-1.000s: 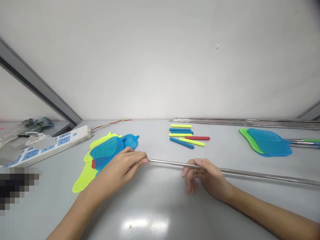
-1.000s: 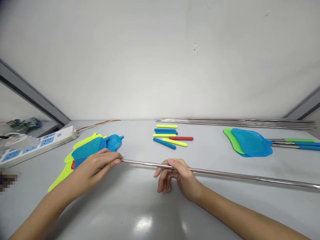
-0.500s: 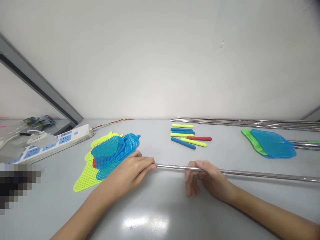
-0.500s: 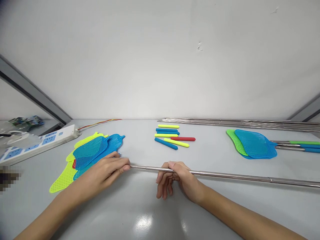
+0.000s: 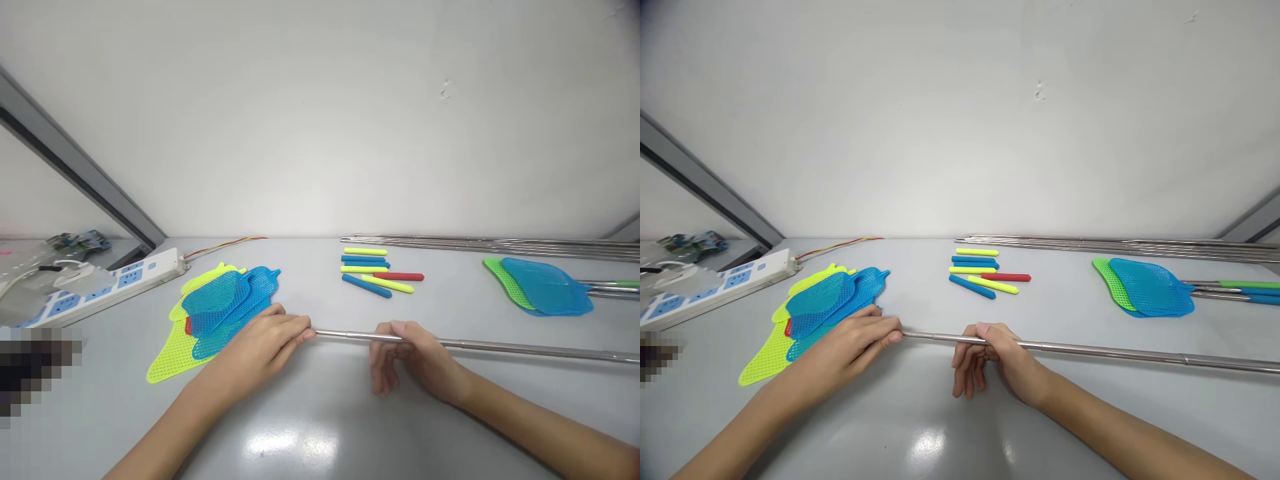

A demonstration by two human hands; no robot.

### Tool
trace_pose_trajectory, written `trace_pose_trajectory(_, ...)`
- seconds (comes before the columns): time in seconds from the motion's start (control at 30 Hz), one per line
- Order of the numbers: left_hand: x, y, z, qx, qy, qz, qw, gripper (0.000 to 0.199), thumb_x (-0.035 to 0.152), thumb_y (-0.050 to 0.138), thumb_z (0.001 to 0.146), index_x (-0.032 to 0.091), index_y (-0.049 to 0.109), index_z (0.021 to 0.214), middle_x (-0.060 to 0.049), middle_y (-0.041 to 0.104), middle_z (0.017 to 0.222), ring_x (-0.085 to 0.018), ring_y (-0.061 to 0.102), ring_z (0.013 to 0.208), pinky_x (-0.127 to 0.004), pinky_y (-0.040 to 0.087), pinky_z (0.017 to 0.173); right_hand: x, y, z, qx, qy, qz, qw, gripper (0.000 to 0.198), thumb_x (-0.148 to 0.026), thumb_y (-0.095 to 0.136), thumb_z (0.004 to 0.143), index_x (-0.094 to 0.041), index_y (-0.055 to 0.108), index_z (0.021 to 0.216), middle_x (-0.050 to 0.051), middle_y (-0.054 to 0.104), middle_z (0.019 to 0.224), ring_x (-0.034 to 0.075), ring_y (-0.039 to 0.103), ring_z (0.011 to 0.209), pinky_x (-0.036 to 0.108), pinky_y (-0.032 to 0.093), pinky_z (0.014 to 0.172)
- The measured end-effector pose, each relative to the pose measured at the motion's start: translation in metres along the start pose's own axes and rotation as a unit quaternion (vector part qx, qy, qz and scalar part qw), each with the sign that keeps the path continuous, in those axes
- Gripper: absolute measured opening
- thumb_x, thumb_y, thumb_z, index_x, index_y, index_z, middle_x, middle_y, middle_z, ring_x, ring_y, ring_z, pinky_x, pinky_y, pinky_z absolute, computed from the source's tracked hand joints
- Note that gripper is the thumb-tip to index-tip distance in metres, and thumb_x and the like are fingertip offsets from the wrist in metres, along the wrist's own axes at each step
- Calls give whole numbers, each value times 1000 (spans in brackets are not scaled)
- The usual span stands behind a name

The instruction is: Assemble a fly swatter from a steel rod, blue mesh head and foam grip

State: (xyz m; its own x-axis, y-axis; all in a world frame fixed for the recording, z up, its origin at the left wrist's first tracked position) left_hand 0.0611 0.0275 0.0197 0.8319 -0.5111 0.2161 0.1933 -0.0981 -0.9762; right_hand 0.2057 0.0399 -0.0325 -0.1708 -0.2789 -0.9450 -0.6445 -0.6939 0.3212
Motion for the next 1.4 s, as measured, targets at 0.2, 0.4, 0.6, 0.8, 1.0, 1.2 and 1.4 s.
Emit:
trace_pose_trajectory(0.2, -1, 2, -2, 3, -3, -3, 1000, 29, 28, 29, 90, 19, 43, 66, 3, 49, 58, -14, 44, 61, -26, 31, 61, -1, 0, 0, 1, -1, 2, 1000, 46, -36, 22, 85, -11, 57, 71, 9, 63, 58, 15, 53, 48, 25, 37, 48)
trace_pose_trajectory(0.4, 2, 3, -1, 4, 1, -4, 1000, 29, 28, 29, 90, 19, 41, 65, 3, 49, 59, -14, 43, 59, -26, 30, 60, 0, 0, 0, 0, -4, 2, 1000, 46, -36, 22, 86, -11, 57, 71, 9, 62, 57, 15, 53, 48, 25, 36, 48)
trace_pose_trajectory(0.6, 6, 2, -2, 14, 7, -10, 1000, 30, 28, 30, 89, 19, 41, 63, 4, 47, 56, -13, 42, 55, -25, 30, 59, 0, 0, -1, 2, -1, -6, 1000, 46, -35, 22, 86, -11, 58, 70, 9, 62, 57, 15, 54, 49, 26, 37, 49)
trace_pose_trajectory(0.8, 7, 3, -1, 6, 3, -5, 1000, 30, 28, 31, 90, 19, 40, 63, 4, 46, 56, -13, 41, 55, -25, 30, 59, -1, 1, -1, 2, -7, -8, 1000, 46, -34, 21, 86, -11, 58, 69, 9, 62, 57, 15, 54, 50, 26, 38, 50)
trace_pose_trajectory(1.0, 9, 2, -1, 17, 9, -14, 1000, 30, 28, 32, 89, 19, 42, 62, 3, 47, 56, -12, 41, 55, -26, 31, 58, 0, 0, -1, 2, -3, -8, 1000, 46, -36, 22, 86, -12, 57, 69, 8, 62, 57, 15, 54, 50, 26, 37, 50)
trace_pose_trajectory(1.2, 9, 5, -1, 11, 12, -11, 1000, 31, 28, 30, 90, 18, 42, 63, 2, 49, 58, -13, 42, 56, -26, 32, 58, 1, -1, 0, 2, -6, -11, 1000, 46, -37, 22, 85, -11, 58, 69, 8, 62, 57, 15, 54, 50, 26, 37, 50)
trace_pose_trajectory(1.4, 8, 7, 0, 8, 7, -11, 1000, 31, 29, 31, 90, 18, 40, 63, 2, 48, 57, -13, 41, 56, -26, 31, 58, 2, -1, -1, 0, -9, -14, 1000, 46, -34, 22, 86, -11, 58, 70, 8, 62, 57, 15, 54, 51, 27, 38, 51)
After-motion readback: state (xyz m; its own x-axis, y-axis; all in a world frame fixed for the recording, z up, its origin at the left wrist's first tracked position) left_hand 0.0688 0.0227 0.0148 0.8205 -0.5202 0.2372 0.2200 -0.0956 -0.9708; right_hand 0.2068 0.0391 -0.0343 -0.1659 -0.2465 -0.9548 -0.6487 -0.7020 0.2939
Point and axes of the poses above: each hand's wrist, its own z-axis towards the middle knuckle, its own y-axis out of the palm, x = y × z, the point moved 7 cm from there along z, towards the middle knuckle
